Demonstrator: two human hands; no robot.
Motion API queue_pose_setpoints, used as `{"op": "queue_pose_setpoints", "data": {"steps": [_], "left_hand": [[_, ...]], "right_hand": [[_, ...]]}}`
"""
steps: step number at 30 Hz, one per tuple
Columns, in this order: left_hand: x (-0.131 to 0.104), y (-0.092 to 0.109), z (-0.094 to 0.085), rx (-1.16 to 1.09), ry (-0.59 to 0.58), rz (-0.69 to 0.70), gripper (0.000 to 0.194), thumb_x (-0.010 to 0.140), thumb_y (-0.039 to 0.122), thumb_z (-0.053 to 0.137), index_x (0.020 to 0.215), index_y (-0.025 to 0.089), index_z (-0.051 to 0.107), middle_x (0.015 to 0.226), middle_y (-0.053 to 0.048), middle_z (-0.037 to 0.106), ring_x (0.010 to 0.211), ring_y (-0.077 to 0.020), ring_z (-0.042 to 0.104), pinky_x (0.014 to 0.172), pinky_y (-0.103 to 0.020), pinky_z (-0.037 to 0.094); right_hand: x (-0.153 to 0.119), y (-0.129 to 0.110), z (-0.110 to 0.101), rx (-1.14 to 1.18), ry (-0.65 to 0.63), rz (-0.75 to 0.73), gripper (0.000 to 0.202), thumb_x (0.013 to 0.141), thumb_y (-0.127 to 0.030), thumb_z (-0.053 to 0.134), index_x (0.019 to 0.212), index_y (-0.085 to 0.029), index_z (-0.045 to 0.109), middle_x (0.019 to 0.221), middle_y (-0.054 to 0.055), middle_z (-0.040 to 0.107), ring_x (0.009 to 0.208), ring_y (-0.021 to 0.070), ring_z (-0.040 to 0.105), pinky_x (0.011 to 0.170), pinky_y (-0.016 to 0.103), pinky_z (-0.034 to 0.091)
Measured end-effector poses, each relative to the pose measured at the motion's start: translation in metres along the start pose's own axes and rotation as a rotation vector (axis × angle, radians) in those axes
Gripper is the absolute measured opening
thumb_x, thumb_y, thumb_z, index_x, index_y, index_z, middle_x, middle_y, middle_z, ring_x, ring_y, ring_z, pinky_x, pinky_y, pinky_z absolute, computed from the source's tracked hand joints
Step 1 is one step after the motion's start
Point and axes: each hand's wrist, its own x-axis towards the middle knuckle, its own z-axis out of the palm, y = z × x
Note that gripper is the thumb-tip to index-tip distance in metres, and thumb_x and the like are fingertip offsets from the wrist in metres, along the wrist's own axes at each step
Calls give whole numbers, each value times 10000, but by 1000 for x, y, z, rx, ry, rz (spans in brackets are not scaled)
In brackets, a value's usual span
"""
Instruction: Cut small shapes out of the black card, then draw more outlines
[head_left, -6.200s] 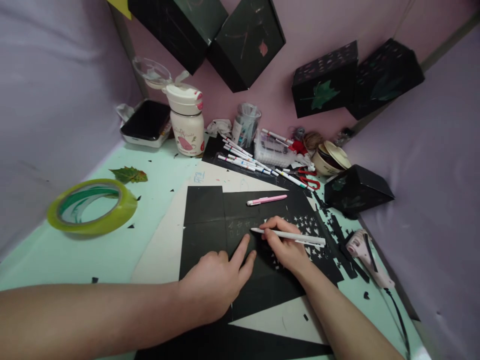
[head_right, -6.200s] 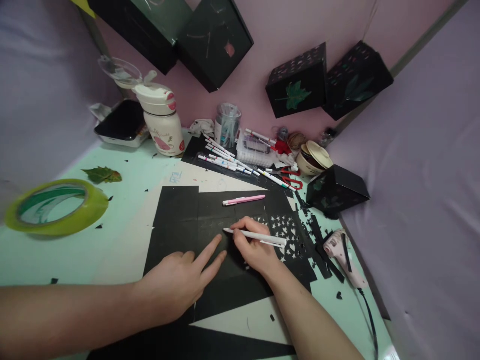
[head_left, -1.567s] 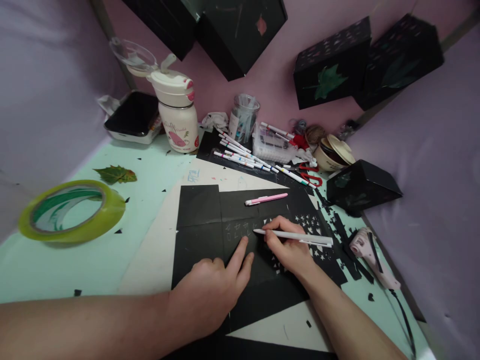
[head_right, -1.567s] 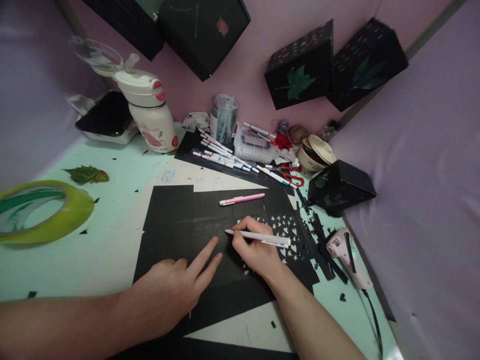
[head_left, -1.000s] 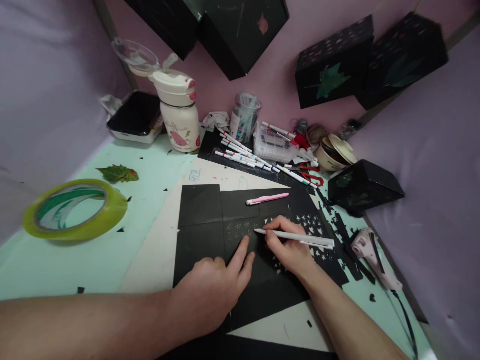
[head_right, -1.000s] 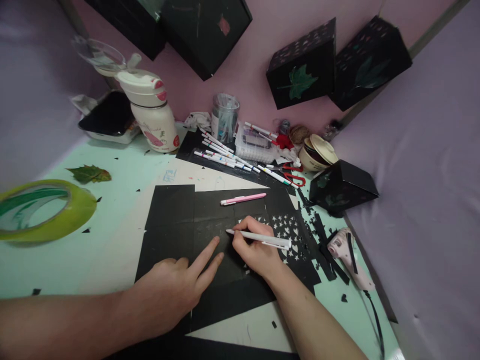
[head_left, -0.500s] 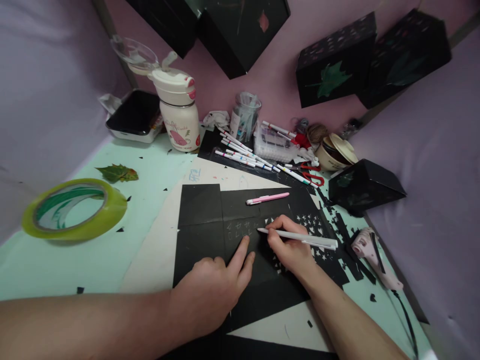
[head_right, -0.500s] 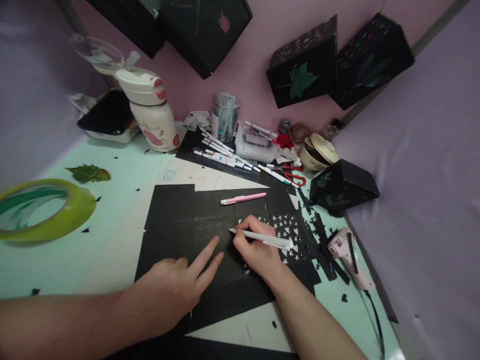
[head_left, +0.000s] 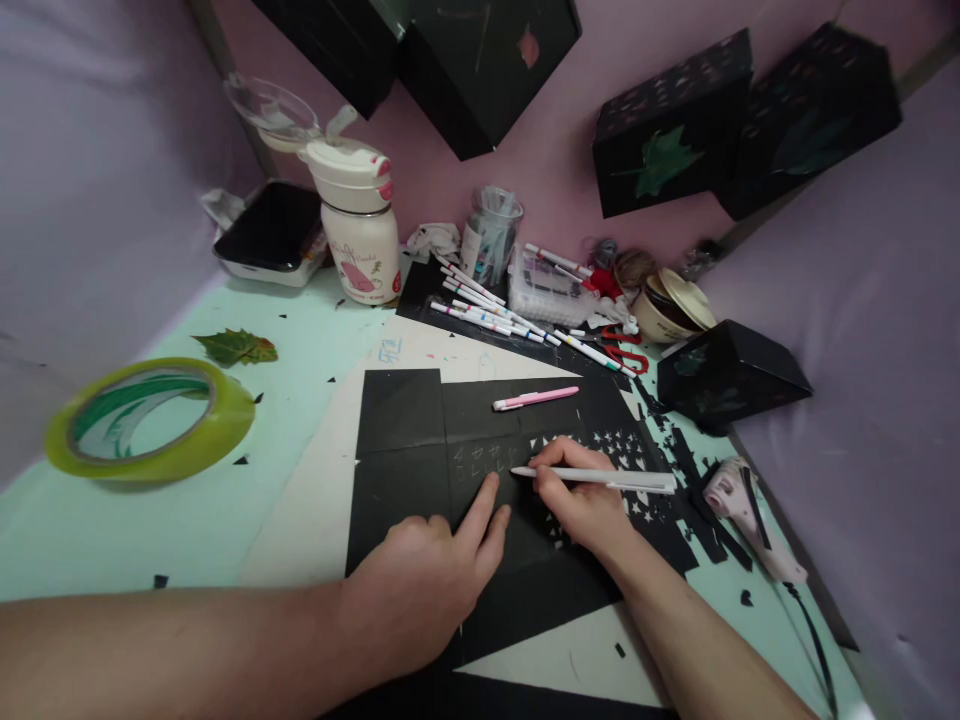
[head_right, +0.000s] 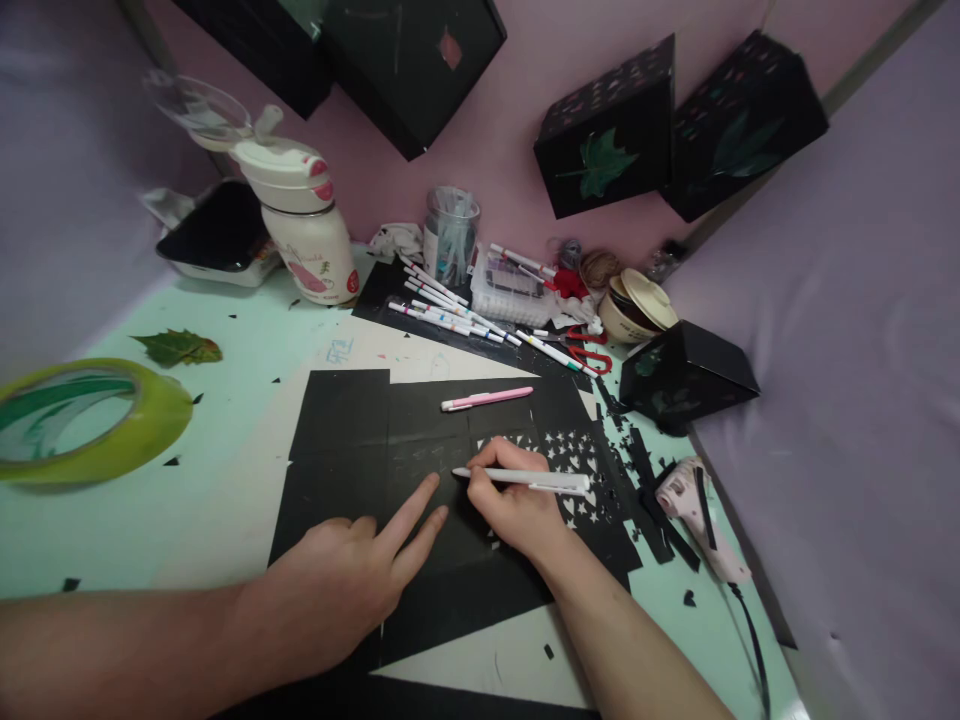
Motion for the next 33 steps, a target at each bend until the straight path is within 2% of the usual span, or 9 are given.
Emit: {"op": "queue_pose_setpoints", "data": {"steps": [6,18,27,33], "left_hand": [[1,0,0,3,14,1,640,856,419,501,1427,140,427,1486,-266,319,483,-184,586,370,-324,357],[0,0,-1,10,-24,-10,647,874,430,478,1452,153,384,1510,-268,259,515,-164,595,390,-312,356],[2,-1,1,11,-18,-10,672,867,435,483,1462,145,366,1511,-268,259,512,-178,592,384,-322,360],[0,0,-2,4,-40,-6,672,855,409,516,1460,155,374,1511,-257,268,512,-168,594,384,-312,356]], "right_hand": [[2,1,1,-22,25,56,124,800,-206,537,695,-197,602,579,-21,619,529,133,579,525,228,432],[3,-2,2,-26,25,27,130,795,-199,534,685,-197,603,579,-16,631,513,132,571,503,228,421],[3,-2,0,10,-32,-1,139,765,-171,537,632,-197,568,555,-24,604,506,122,546,508,223,410],[1,1,-1,66,53,57,130,778,-185,530,654,-199,571,549,-26,582,513,133,544,516,238,415]]}}
